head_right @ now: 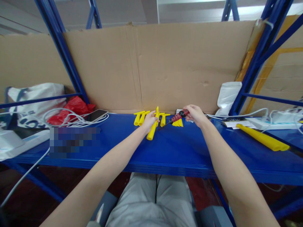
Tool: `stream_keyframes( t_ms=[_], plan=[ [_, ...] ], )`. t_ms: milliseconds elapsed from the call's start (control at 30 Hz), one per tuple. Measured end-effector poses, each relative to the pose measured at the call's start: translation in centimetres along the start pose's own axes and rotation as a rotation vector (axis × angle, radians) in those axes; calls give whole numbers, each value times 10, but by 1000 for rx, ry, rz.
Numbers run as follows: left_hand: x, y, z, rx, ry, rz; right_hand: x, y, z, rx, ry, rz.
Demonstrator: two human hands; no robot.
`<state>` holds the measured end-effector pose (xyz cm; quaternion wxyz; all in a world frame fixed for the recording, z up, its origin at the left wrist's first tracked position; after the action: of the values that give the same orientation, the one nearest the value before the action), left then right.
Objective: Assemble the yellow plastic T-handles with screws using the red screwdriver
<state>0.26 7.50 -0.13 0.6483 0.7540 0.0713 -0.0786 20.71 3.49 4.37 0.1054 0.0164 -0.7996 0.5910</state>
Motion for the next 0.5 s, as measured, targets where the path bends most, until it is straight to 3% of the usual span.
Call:
stream_keyframes(
  t_ms=[133,333,500],
  plan=[
    [2,-1,-1,24,-13,-23,0,6,-2,45,-60,44],
    [2,4,3,60,-4,-124,0,20,1,221,-130,237],
    [6,4,2,137,-68,-221,5,36,5,341,-163,333]
  ],
)
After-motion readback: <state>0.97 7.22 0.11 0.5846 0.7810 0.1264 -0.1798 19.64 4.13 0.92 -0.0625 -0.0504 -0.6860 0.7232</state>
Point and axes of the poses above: each hand's wrist, its own z-axis away from the middle knuckle, its own x-axis out of the palm, y = z × x, the point moved 6 cm from there along -z, towards the middle knuckle, and after that the axes turned 11 degrees about -z, right-handed, at the moved point
